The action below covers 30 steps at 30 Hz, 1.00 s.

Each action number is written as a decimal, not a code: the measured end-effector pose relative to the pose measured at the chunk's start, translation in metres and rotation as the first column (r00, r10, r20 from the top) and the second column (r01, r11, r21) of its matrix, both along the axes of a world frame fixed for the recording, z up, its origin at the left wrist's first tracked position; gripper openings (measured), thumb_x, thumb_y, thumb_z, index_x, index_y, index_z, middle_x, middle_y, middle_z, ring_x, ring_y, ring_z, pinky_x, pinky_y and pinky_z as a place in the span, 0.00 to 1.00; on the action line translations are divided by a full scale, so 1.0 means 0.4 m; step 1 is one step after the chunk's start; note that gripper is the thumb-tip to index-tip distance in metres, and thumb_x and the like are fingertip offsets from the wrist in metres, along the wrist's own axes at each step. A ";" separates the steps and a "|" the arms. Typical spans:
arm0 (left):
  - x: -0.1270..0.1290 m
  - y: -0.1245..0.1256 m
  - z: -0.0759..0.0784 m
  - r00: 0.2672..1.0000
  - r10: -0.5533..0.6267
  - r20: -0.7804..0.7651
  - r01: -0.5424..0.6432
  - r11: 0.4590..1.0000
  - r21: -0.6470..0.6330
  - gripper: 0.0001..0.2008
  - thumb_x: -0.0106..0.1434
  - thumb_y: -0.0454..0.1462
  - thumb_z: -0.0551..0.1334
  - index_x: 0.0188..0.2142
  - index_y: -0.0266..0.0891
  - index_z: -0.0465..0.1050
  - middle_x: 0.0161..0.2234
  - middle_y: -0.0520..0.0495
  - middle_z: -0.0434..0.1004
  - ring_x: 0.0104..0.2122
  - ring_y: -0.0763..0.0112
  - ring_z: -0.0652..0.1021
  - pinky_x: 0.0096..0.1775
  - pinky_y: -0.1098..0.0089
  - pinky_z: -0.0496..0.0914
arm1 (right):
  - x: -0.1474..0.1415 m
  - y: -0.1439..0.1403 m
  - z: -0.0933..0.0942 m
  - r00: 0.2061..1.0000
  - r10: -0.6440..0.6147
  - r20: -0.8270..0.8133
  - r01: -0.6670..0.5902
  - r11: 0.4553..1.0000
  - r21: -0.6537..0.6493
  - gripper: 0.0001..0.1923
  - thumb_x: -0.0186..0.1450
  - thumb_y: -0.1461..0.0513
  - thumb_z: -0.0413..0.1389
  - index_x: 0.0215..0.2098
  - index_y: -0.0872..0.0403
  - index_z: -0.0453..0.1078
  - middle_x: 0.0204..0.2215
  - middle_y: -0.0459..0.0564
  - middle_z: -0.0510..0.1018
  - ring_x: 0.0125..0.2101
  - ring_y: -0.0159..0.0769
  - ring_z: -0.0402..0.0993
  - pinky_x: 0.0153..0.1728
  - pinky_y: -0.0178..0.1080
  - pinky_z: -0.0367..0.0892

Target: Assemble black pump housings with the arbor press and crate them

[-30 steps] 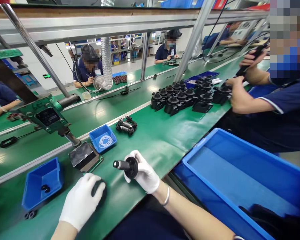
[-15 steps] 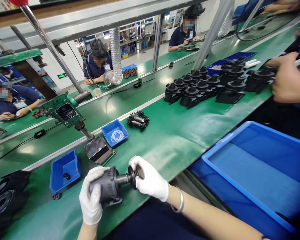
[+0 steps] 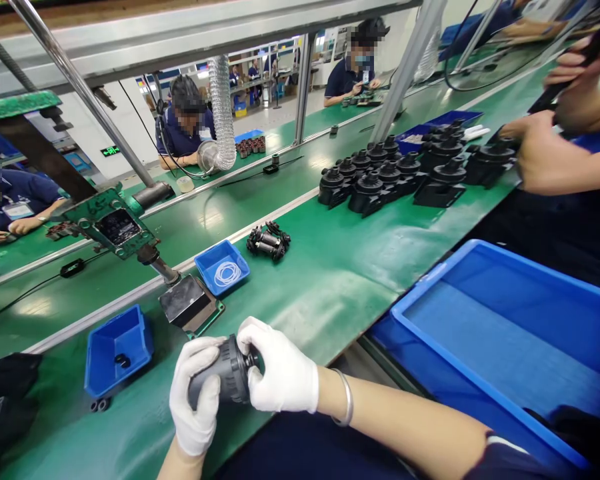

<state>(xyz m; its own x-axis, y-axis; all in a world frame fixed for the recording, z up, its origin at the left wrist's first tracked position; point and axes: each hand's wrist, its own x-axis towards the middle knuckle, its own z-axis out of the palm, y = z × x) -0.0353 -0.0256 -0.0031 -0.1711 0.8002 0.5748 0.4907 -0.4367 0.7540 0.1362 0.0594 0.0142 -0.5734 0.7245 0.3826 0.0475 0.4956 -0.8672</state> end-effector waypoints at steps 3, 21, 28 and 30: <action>0.011 0.010 0.005 0.995 0.048 0.085 -0.048 0.999 -0.002 0.10 0.64 0.37 0.60 0.45 0.41 0.72 0.47 0.43 0.73 0.46 0.58 0.75 0.48 0.58 0.69 | 0.000 0.005 0.039 0.989 0.015 0.148 -0.016 1.000 0.002 0.17 0.44 0.68 0.50 0.33 0.50 0.54 0.32 0.44 0.63 0.29 0.33 0.62 0.33 0.38 0.65; 0.030 0.039 -0.091 0.938 -0.087 0.334 0.231 0.878 -0.419 0.58 0.51 0.44 0.72 0.69 0.42 0.32 0.62 0.34 0.61 0.60 0.51 0.68 0.61 0.51 0.62 | -0.013 0.054 -0.067 0.981 0.087 0.172 -0.100 0.993 0.069 0.27 0.65 0.59 0.53 0.62 0.55 0.60 0.59 0.58 0.69 0.60 0.45 0.63 0.60 0.53 0.61; 0.033 0.056 -0.098 0.951 -0.117 0.285 0.237 0.868 -0.437 0.49 0.57 0.43 0.66 0.68 0.39 0.35 0.56 0.35 0.66 0.56 0.52 0.72 0.58 0.51 0.66 | 0.054 0.071 -0.107 0.930 -0.281 -0.235 0.201 0.927 -0.316 0.24 0.73 0.55 0.42 0.23 0.50 0.69 0.09 0.40 0.59 0.15 0.34 0.63 0.33 0.44 0.72; 0.031 0.054 -0.103 0.952 -0.080 0.295 0.214 0.864 -0.456 0.47 0.58 0.43 0.65 0.68 0.38 0.38 0.59 0.34 0.64 0.58 0.51 0.70 0.60 0.50 0.63 | 0.046 0.067 -0.120 0.923 -0.305 -0.233 0.206 0.906 -0.370 0.18 0.72 0.53 0.45 0.33 0.51 0.72 0.12 0.41 0.63 0.18 0.34 0.66 0.32 0.42 0.71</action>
